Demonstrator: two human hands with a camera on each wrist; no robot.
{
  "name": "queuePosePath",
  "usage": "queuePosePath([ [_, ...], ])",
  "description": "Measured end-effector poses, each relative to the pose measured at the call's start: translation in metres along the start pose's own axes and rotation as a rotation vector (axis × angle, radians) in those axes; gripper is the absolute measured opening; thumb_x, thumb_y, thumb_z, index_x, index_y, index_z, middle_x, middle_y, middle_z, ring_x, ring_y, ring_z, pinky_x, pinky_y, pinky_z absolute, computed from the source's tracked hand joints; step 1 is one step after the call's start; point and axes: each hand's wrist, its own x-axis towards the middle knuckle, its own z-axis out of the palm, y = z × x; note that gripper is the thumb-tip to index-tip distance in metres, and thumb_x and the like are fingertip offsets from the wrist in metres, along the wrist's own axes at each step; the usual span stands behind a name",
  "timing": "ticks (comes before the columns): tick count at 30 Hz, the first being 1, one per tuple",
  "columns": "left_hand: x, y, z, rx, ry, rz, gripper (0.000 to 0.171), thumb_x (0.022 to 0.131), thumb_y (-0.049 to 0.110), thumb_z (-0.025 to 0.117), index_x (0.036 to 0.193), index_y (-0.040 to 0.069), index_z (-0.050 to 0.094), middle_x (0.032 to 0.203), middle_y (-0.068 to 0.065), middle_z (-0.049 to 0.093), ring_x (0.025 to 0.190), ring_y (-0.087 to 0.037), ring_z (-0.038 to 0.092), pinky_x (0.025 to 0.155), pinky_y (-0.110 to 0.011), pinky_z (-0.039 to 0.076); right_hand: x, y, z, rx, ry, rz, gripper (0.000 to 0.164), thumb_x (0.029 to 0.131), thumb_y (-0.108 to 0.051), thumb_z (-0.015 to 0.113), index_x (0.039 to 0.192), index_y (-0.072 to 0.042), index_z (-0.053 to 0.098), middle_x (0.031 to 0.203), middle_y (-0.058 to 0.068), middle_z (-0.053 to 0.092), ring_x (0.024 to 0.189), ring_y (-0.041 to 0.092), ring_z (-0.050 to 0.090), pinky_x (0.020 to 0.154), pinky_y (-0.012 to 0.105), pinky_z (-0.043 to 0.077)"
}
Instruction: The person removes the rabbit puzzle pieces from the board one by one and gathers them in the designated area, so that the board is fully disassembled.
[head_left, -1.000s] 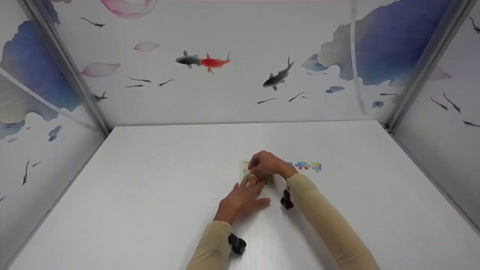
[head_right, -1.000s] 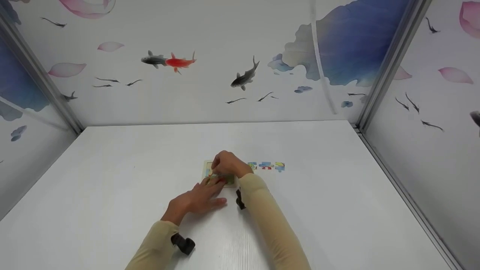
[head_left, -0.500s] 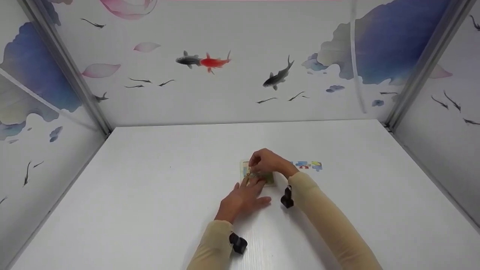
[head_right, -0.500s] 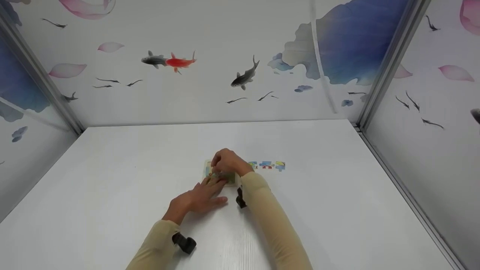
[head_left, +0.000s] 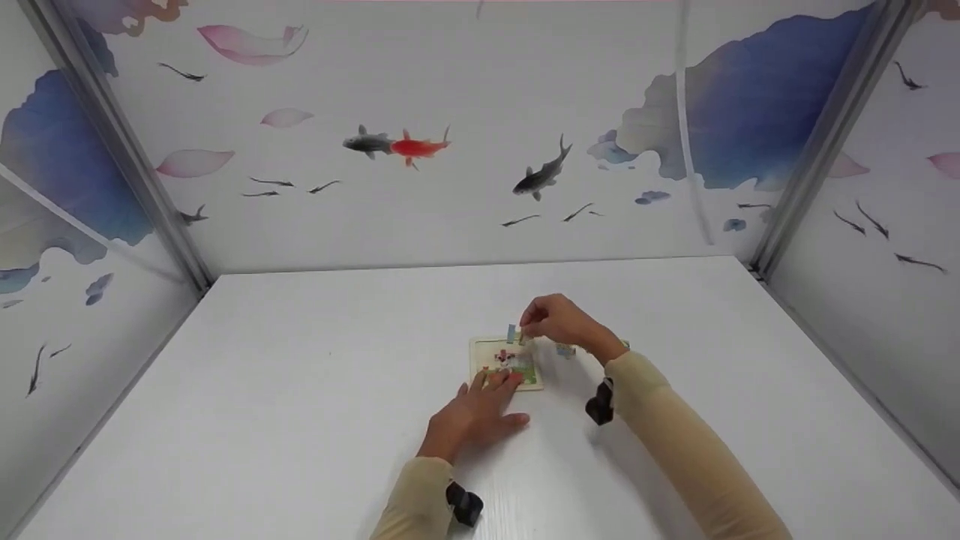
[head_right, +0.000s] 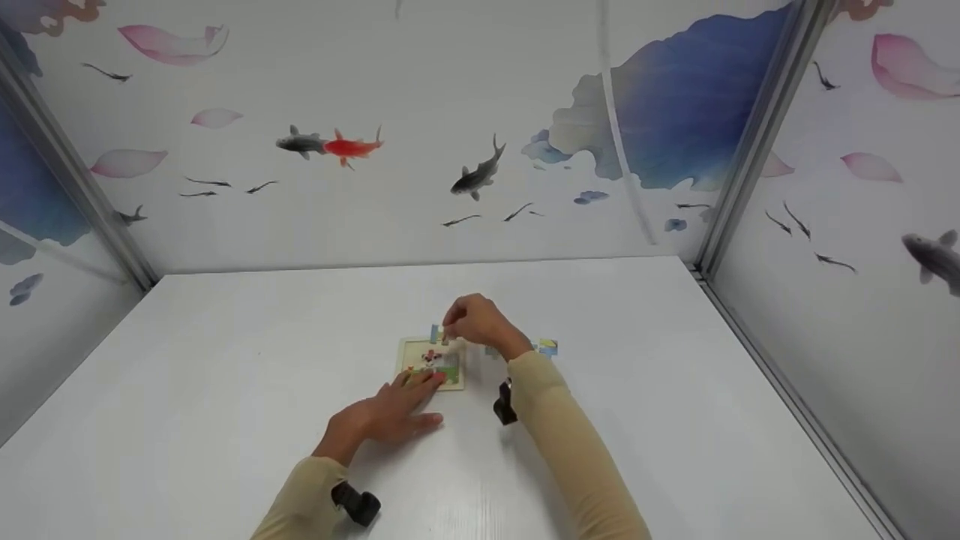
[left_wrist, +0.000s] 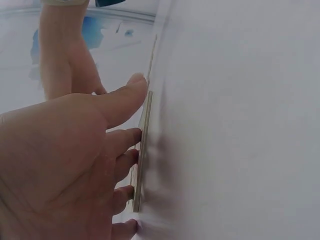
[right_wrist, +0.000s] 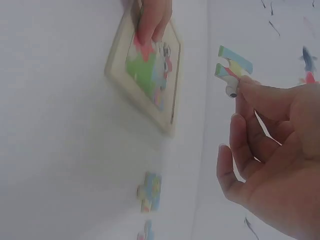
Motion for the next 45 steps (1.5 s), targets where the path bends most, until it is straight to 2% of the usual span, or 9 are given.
queuePosePath([
  [3,-0.001,-0.001,-0.002,-0.012,0.003,-0.009,0.072,0.099,0.047,0.058,0.159,0.021,0.028,0.168,-0.003,0.024,0.158,-0.03,0.01,0.127,-0.053,0.014,-0.01,0.009,-0.009,-0.037,-0.044,0.084,0.013,0.094,-0.012,0.067,0.104,-0.003,0.069,0.098,0.009,0.069,0.085,0.015,0.058,0.076,0.027,0.049],
  [9,-0.002,0.0,-0.002,-0.032,0.006,-0.022,0.073,0.098,0.045,0.06,0.16,0.023,0.028,0.168,-0.001,0.023,0.159,-0.029,0.009,0.128,-0.051,0.013,-0.029,0.031,-0.023,-0.149,-0.13,0.185,0.012,0.093,-0.011,0.068,0.102,-0.004,0.072,0.096,0.006,0.068,0.085,0.016,0.054,0.076,0.026,0.046],
  [16,-0.002,0.002,0.001,-0.041,-0.011,-0.039,0.073,0.098,0.045,0.061,0.16,0.025,0.027,0.169,0.001,0.021,0.159,-0.027,0.008,0.128,-0.051,0.012,-0.043,0.045,-0.019,-0.153,-0.102,0.266,0.013,0.09,-0.015,0.074,0.101,-0.008,0.073,0.098,0.005,0.067,0.088,0.017,0.055,0.077,0.026,0.047],
  [24,0.0,0.0,-0.003,-0.023,-0.011,-0.001,0.072,0.098,0.044,0.061,0.159,0.022,0.029,0.168,-0.002,0.024,0.158,-0.03,0.01,0.127,-0.053,0.015,-0.051,0.053,-0.013,-0.151,-0.083,0.166,0.012,0.086,-0.009,0.076,0.098,-0.007,0.072,0.093,0.005,0.066,0.087,0.018,0.055,0.08,0.03,0.048],
  [31,-0.002,0.0,-0.002,-0.015,-0.006,0.006,0.072,0.098,0.044,0.061,0.159,0.021,0.03,0.167,-0.002,0.026,0.158,-0.03,0.011,0.127,-0.053,0.016,-0.048,0.052,-0.016,-0.144,-0.078,0.173,0.014,0.085,-0.008,0.077,0.099,-0.006,0.073,0.094,0.006,0.067,0.087,0.017,0.056,0.078,0.028,0.048],
  [37,0.0,0.003,0.0,0.038,0.001,-0.008,0.074,0.098,0.047,0.06,0.159,0.018,0.03,0.169,-0.003,0.022,0.158,-0.03,0.011,0.127,-0.053,0.015,-0.035,0.031,-0.019,-0.134,-0.063,0.131,0.018,0.089,-0.012,0.076,0.105,-0.003,0.073,0.099,0.009,0.07,0.087,0.018,0.058,0.076,0.028,0.05],
  [40,0.003,0.01,0.001,0.086,0.013,-0.009,0.075,0.097,0.05,0.059,0.158,0.017,0.031,0.169,-0.002,0.021,0.158,-0.031,0.013,0.126,-0.054,0.015,-0.024,0.02,-0.017,-0.149,-0.062,0.128,0.019,0.091,-0.014,0.074,0.107,-0.003,0.073,0.101,0.01,0.07,0.088,0.018,0.058,0.079,0.03,0.053],
  [45,0.009,0.023,0.002,0.15,0.036,-0.032,0.075,0.097,0.054,0.057,0.158,0.019,0.033,0.168,0.001,0.023,0.156,-0.036,0.017,0.125,-0.059,0.016,-0.009,0.008,-0.007,-0.112,-0.043,0.126,0.018,0.094,-0.015,0.07,0.109,-0.005,0.073,0.106,0.011,0.071,0.091,0.018,0.061,0.089,0.036,0.055],
])
